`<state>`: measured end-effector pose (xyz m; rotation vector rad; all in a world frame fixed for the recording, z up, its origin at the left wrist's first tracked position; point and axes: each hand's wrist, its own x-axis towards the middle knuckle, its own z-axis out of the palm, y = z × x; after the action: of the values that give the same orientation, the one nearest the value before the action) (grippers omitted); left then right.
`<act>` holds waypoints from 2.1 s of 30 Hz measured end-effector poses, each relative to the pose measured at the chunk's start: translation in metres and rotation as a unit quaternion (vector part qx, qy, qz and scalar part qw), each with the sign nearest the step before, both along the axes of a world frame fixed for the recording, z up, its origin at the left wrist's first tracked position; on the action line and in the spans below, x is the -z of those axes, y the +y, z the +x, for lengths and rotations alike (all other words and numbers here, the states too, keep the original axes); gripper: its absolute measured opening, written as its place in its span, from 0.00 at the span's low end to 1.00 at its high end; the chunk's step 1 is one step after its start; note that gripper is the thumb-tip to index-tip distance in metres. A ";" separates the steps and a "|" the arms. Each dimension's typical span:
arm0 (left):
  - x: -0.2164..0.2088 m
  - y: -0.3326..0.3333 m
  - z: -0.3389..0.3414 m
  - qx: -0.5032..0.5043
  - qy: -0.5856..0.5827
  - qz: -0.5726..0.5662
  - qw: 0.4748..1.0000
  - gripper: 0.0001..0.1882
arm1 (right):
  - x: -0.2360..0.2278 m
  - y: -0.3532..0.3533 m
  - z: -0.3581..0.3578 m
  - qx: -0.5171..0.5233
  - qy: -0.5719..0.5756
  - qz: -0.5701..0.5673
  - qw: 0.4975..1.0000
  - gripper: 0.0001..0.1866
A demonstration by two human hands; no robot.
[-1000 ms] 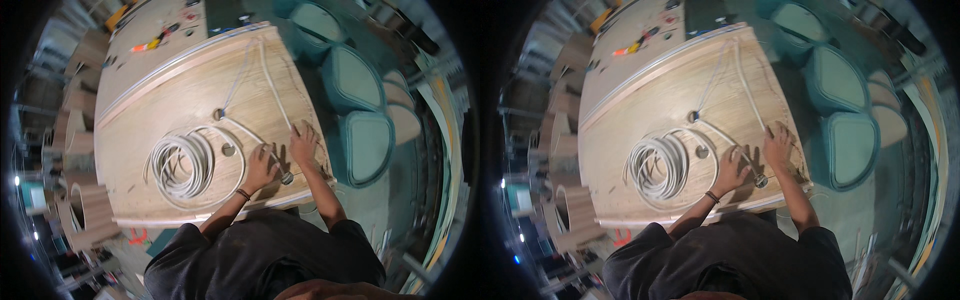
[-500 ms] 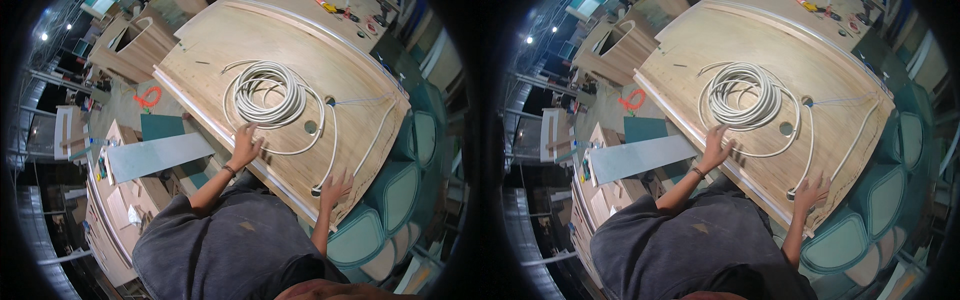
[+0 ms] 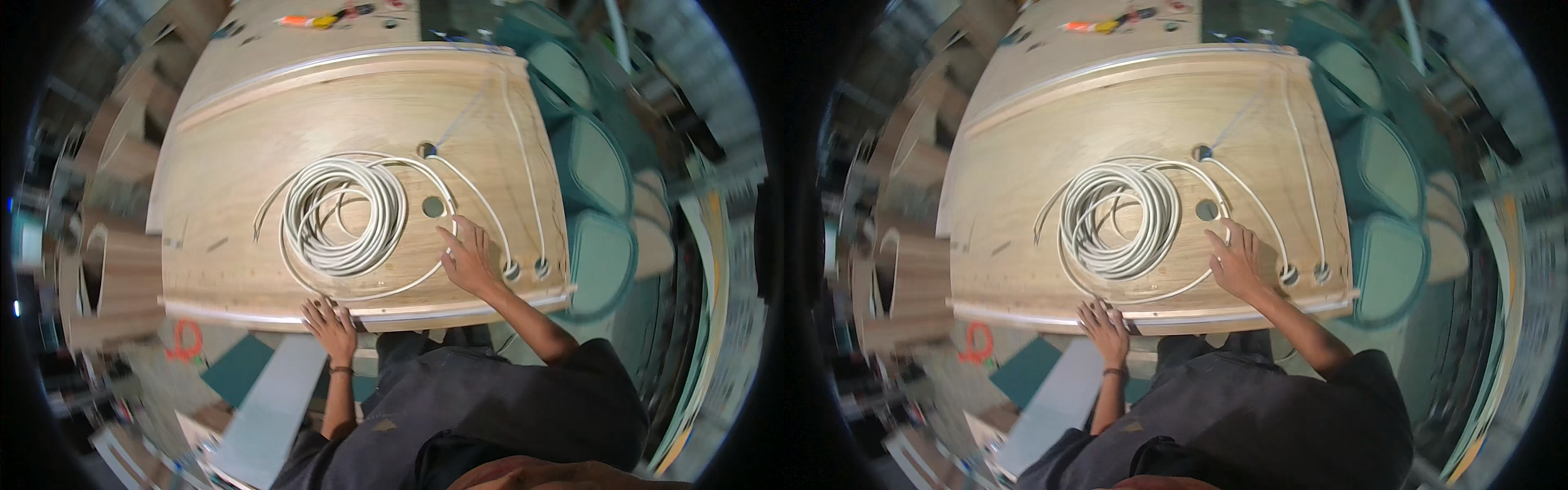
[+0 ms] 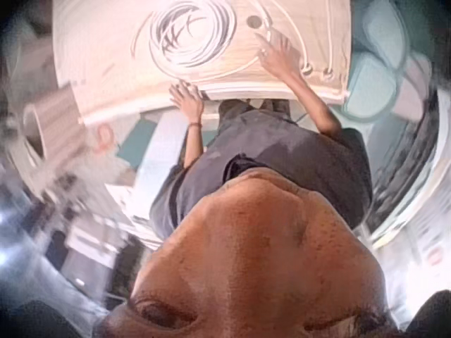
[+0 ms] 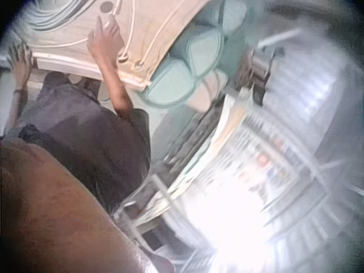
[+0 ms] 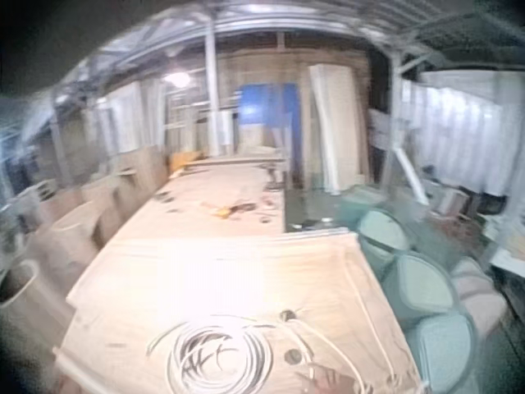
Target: The person prepares and connects electrical wires under a wooden furniture panel using pliers to strip insulation and join the wires by hand.
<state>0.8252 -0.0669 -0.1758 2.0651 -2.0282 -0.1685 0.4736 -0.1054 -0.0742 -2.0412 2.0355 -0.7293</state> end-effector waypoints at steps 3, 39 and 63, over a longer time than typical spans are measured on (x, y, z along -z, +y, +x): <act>-0.005 0.000 0.007 0.048 0.010 0.020 0.999 0.34 | -0.001 0.025 0.044 0.067 -0.029 -0.008 0.997 0.24; -0.053 -0.059 0.285 -0.233 0.426 -0.139 0.863 0.26 | 0.025 -0.003 0.313 -0.202 -0.145 0.036 0.968 0.12; -0.024 -0.408 0.556 0.012 0.282 0.008 0.959 0.15 | 0.072 -0.301 0.634 -0.070 0.003 0.015 0.997 0.11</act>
<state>1.3809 -0.4750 -0.1519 1.7343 -1.6947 -0.6927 1.1073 -0.4069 -0.1461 -2.1445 1.8726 -0.6620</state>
